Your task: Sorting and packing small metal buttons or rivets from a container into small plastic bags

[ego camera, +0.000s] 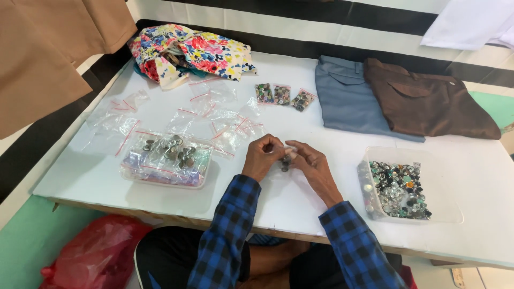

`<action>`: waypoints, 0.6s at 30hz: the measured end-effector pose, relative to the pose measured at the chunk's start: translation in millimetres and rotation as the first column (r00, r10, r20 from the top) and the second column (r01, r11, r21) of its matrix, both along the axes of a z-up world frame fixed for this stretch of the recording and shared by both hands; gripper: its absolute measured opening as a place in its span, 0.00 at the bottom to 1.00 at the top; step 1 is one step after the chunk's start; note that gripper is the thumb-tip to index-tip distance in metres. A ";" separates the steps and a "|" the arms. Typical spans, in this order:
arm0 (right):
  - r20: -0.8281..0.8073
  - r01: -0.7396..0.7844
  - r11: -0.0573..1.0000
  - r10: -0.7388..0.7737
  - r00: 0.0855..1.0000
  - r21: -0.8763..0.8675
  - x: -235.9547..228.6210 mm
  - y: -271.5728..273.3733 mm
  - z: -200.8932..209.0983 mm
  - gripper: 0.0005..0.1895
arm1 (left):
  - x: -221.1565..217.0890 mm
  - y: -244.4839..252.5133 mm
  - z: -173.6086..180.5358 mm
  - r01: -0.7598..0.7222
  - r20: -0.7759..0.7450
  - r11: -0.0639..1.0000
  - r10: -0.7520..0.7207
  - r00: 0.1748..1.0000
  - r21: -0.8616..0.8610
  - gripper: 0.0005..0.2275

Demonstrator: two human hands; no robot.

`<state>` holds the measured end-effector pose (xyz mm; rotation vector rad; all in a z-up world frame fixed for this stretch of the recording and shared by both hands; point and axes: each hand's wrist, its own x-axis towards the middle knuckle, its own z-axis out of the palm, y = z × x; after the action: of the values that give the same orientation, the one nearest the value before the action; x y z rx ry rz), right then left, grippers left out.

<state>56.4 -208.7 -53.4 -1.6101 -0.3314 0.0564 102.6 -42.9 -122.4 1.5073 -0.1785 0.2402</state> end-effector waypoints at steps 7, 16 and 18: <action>-0.083 0.065 0.993 -0.057 0.995 0.098 2.0 6.3 5.1 0.11 | -5.4 6.6 8.2 0.065 -0.033 0.984 -0.071 0.997 -0.167 0.08; -0.089 0.093 0.991 -0.085 0.992 0.093 7.3 4.7 -2.9 0.13 | 3.8 7.5 -0.8 0.057 0.028 0.983 -0.053 0.998 -0.173 0.06; -0.052 0.052 0.995 -0.048 0.997 0.084 12.9 0.5 -19.9 0.23 | 6.2 7.6 -5.9 0.031 0.037 0.980 -0.025 0.999 -0.197 0.07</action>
<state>69.3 -208.2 -73.2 -1.5292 -0.2513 0.0441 108.8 -35.3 -128.2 1.3032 -0.1973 0.2536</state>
